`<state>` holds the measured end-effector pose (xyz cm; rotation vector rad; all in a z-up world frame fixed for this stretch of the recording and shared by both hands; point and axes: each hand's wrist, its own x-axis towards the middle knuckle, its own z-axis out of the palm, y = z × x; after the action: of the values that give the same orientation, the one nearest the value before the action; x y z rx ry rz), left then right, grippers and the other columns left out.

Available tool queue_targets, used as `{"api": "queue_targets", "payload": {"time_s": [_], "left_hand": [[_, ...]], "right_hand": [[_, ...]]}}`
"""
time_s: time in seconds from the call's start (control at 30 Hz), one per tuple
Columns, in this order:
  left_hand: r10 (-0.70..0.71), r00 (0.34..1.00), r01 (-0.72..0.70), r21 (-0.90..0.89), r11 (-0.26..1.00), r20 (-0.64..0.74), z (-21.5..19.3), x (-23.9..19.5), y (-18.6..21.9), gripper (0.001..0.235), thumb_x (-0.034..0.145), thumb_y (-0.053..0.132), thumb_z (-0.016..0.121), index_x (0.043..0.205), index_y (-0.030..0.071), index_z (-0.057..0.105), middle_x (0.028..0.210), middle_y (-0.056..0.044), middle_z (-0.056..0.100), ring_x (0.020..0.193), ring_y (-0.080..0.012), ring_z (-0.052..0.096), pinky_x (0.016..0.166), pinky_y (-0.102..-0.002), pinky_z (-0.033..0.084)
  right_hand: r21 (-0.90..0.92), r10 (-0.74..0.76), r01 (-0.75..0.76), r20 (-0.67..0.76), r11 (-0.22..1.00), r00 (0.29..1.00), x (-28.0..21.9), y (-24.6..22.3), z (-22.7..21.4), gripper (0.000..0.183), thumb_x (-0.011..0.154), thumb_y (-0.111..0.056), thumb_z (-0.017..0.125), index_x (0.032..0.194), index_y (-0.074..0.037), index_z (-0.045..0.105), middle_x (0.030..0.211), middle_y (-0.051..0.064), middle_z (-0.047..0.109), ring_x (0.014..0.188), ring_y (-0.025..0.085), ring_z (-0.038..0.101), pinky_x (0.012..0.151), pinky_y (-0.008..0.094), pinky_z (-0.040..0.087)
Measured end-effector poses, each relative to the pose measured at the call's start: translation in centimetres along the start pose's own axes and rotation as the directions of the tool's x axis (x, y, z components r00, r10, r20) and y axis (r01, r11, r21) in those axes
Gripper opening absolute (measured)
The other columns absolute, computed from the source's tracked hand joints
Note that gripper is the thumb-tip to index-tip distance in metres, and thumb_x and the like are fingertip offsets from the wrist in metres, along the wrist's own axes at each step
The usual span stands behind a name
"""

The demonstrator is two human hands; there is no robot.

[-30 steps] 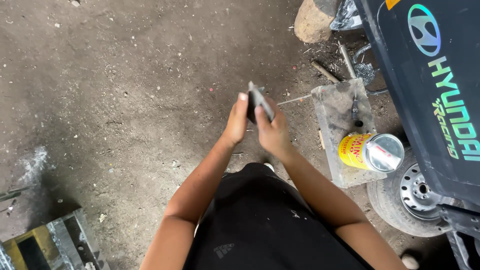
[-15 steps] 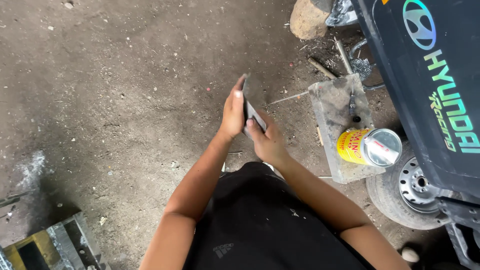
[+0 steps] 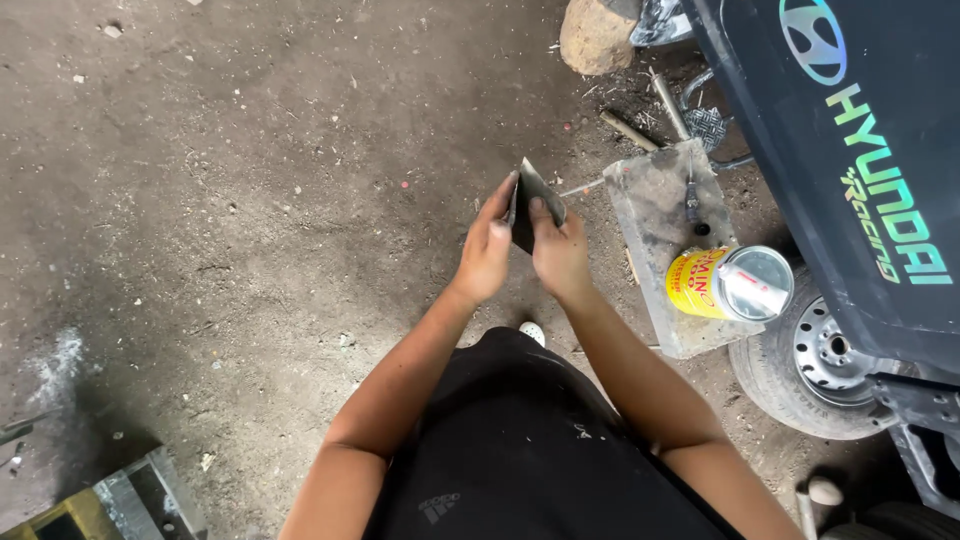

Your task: The person applies a white body filler to a vehicle's fender using a metal scraper. They spread the material over the surface and then clean the excess filler from the tool by scraping it against a can.

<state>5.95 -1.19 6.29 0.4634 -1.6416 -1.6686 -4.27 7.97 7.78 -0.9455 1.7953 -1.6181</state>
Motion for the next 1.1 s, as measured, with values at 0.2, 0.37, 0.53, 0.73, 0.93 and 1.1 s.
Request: {"api": "queue_targets", "payload": {"time_s": [0.2,0.37,0.53,0.73,0.93,1.1], "left_hand": [[-0.231,0.969,0.215,-0.161,0.963,-0.086,-0.9,1.5,-1.0,0.1,0.1,0.076,0.036,0.165,0.002,0.04,0.141,-0.023,0.055,0.121,-0.0282,0.048,0.108,-0.042,0.04],[-0.072,0.995,0.079,-0.098,0.992,0.073,0.0,0.6,0.3,0.106,0.09,0.071,0.066,0.157,-0.003,0.031,0.153,-0.019,0.046,0.144,-0.0285,0.043,0.121,-0.042,0.032],[-0.18,0.978,0.161,-0.164,0.973,-0.108,-0.9,1.6,0.4,0.109,0.087,0.078,0.06,0.159,-0.001,0.037,0.155,-0.017,0.05,0.144,-0.0278,0.045,0.123,-0.041,0.031],[-0.129,0.991,0.133,-0.132,0.982,0.036,0.5,-0.5,-1.4,0.103,0.091,0.076,0.058,0.158,-0.001,0.04,0.158,-0.018,0.047,0.149,-0.0282,0.041,0.124,-0.042,0.03],[-0.267,0.963,0.257,-0.218,0.941,-0.017,0.1,0.3,-1.9,0.101,0.09,0.07,0.063,0.158,0.001,0.037,0.154,-0.018,0.05,0.144,-0.0276,0.045,0.122,-0.041,0.03],[-0.185,0.974,0.209,-0.215,0.954,0.129,0.1,-0.7,-1.7,0.096,0.092,0.064,0.065,0.158,0.0,0.038,0.155,-0.018,0.049,0.145,-0.0264,0.045,0.121,-0.04,0.034]], "right_hand": [[-0.269,-0.068,0.094,0.102,0.959,0.992,-3.0,-0.7,0.5,0.032,0.109,-0.025,0.06,0.131,-0.001,0.065,0.104,0.014,0.067,0.095,0.021,0.061,0.08,0.039,0.05],[0.108,0.205,-0.195,-0.088,0.975,0.975,0.2,0.3,0.3,0.032,0.104,-0.024,0.057,0.128,-0.005,0.065,0.096,0.008,0.074,0.082,0.015,0.067,0.072,0.036,0.056],[-0.421,-0.361,0.384,0.137,0.822,0.923,-3.8,-0.9,0.7,0.034,0.108,-0.024,0.061,0.133,0.0,0.063,0.113,0.019,0.07,0.104,0.032,0.066,0.088,0.046,0.053],[-0.238,0.307,-0.309,-0.044,0.921,0.951,0.1,-1.6,-1.2,0.039,0.108,-0.035,0.051,0.12,-0.002,0.069,0.097,0.017,0.076,0.089,0.027,0.075,0.08,0.042,0.057],[-0.169,0.034,-0.019,0.084,0.985,0.996,-2.7,1.2,0.0,0.04,0.105,-0.023,0.058,0.136,0.002,0.058,0.115,0.017,0.071,0.109,0.025,0.067,0.092,0.038,0.051],[0.189,0.335,-0.314,-0.087,0.93,0.938,0.6,2.7,-1.1,0.038,0.106,-0.025,0.055,0.134,0.0,0.06,0.109,0.012,0.07,0.094,0.018,0.066,0.082,0.033,0.056]]}}
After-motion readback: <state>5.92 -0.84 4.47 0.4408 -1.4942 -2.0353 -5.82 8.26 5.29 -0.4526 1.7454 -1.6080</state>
